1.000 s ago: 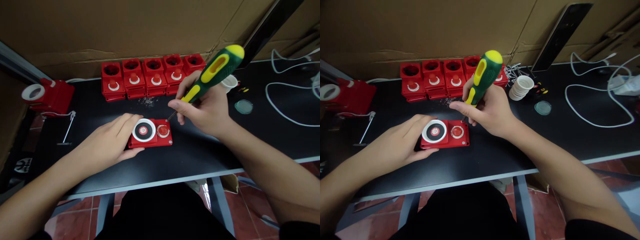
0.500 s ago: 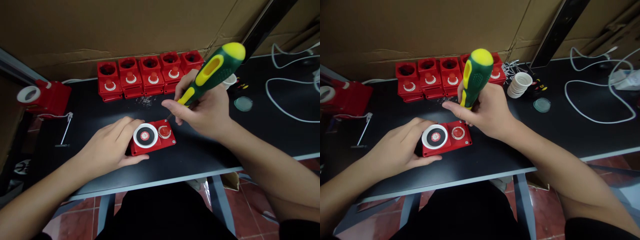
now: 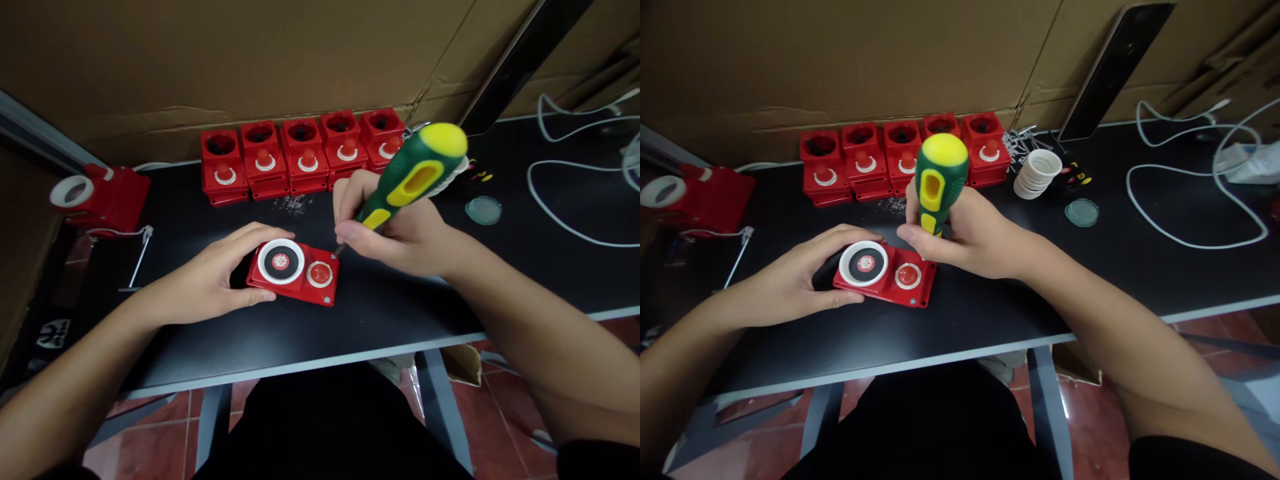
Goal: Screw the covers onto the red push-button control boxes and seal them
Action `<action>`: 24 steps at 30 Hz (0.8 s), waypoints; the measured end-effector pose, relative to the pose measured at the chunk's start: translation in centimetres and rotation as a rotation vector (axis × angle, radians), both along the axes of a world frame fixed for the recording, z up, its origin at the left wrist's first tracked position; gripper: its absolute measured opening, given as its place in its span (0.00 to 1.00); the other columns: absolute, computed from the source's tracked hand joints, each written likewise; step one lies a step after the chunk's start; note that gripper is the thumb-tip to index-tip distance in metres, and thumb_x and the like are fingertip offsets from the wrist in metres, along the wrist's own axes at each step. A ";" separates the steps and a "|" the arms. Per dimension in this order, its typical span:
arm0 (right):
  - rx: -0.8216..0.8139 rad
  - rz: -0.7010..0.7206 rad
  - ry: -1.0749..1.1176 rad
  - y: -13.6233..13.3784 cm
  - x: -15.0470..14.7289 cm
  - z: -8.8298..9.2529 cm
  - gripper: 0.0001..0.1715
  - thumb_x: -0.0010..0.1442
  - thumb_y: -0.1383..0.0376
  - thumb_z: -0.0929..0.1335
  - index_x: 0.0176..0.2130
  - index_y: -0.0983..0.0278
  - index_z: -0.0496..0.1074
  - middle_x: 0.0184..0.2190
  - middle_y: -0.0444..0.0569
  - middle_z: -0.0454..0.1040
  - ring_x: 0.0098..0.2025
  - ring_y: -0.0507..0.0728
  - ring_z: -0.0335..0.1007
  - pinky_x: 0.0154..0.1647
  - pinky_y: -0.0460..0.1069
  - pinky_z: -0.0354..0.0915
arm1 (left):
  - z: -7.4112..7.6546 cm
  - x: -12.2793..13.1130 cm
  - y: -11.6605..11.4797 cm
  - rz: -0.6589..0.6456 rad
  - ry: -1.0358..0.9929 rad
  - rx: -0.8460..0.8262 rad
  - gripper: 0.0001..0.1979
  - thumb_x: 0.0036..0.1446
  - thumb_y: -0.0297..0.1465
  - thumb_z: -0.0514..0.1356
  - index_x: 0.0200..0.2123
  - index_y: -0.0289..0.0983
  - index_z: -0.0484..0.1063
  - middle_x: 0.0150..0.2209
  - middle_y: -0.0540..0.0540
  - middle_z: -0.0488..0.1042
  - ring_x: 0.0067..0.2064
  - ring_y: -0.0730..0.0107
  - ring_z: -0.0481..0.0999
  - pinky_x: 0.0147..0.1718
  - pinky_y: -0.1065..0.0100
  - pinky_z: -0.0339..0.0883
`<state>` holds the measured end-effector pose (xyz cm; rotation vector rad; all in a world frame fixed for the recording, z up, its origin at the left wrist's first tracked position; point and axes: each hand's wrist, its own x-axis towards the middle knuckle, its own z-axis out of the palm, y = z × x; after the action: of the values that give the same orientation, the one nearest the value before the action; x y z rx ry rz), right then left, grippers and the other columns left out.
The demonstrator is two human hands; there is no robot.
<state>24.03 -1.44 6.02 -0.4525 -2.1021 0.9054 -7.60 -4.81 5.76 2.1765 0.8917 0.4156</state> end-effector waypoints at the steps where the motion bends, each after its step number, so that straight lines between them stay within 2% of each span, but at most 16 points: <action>1: -0.020 -0.006 0.001 -0.1 0.0 0.1 0.12 0.75 0.61 0.76 0.41 0.61 0.72 0.35 0.43 0.74 0.35 0.51 0.69 0.40 0.50 0.67 | 0.0 0.1 -0.1 0.010 0.014 0.010 0.35 0.69 0.49 0.73 0.72 0.43 0.71 0.66 0.40 0.78 0.62 0.51 0.81 0.65 0.56 0.77; 3: -0.091 -0.049 0.045 -0.3 -0.2 0.3 0.14 0.73 0.57 0.77 0.43 0.61 0.73 0.36 0.44 0.74 0.37 0.52 0.70 0.41 0.51 0.69 | 0.0 0.2 -0.5 0.022 0.044 0.040 0.35 0.70 0.50 0.73 0.72 0.43 0.70 0.66 0.40 0.77 0.62 0.51 0.81 0.65 0.56 0.77; 6: -0.268 -0.130 0.231 -0.7 -0.9 0.2 0.22 0.69 0.50 0.81 0.47 0.59 0.73 0.38 0.44 0.76 0.39 0.54 0.75 0.44 0.52 0.74 | 0.0 0.5 -1.2 0.012 0.071 0.076 0.35 0.72 0.50 0.71 0.73 0.43 0.68 0.66 0.39 0.76 0.64 0.50 0.81 0.66 0.55 0.76; 10: -0.484 -0.081 0.416 -1.1 -2.1 -0.5 0.20 0.72 0.48 0.78 0.46 0.57 0.71 0.35 0.42 0.75 0.36 0.54 0.75 0.43 0.55 0.79 | 0.1 0.7 -1.6 0.005 0.099 0.096 0.34 0.74 0.49 0.69 0.74 0.43 0.66 0.66 0.38 0.76 0.64 0.49 0.81 0.67 0.54 0.76; 12: -0.492 -0.079 0.428 -1.1 -2.3 -0.8 0.19 0.72 0.49 0.78 0.44 0.57 0.72 0.36 0.43 0.74 0.37 0.54 0.75 0.45 0.54 0.79 | 0.2 0.7 -1.7 0.004 0.110 0.100 0.34 0.74 0.48 0.68 0.75 0.42 0.65 0.67 0.37 0.76 0.64 0.48 0.81 0.67 0.53 0.76; 14: -0.449 -0.142 0.374 -1.0 -2.3 -0.8 0.21 0.69 0.47 0.80 0.43 0.57 0.74 0.39 0.44 0.75 0.40 0.55 0.75 0.47 0.54 0.79 | 0.3 0.8 -1.8 0.009 0.124 0.105 0.34 0.74 0.47 0.68 0.75 0.42 0.65 0.68 0.37 0.75 0.65 0.47 0.81 0.68 0.52 0.76; 18: -0.384 -0.231 0.189 -0.5 -1.4 -0.2 0.29 0.58 0.43 0.85 0.44 0.57 0.78 0.43 0.46 0.80 0.44 0.57 0.77 0.49 0.54 0.80 | 0.4 0.8 -1.9 0.019 0.137 0.109 0.34 0.74 0.47 0.68 0.75 0.42 0.65 0.69 0.36 0.74 0.67 0.45 0.80 0.69 0.50 0.76; 24: -0.367 -0.256 0.182 0.5 -0.6 -0.5 0.38 0.46 0.45 0.90 0.48 0.58 0.80 0.46 0.47 0.82 0.46 0.59 0.82 0.47 0.54 0.83 | 0.5 1.2 -2.2 0.056 0.153 0.118 0.32 0.74 0.46 0.68 0.74 0.42 0.66 0.70 0.37 0.75 0.68 0.46 0.79 0.69 0.50 0.76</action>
<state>23.39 -0.93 5.54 -0.7779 -1.6699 1.1359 -6.36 -7.05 6.23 2.3201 1.0370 0.3401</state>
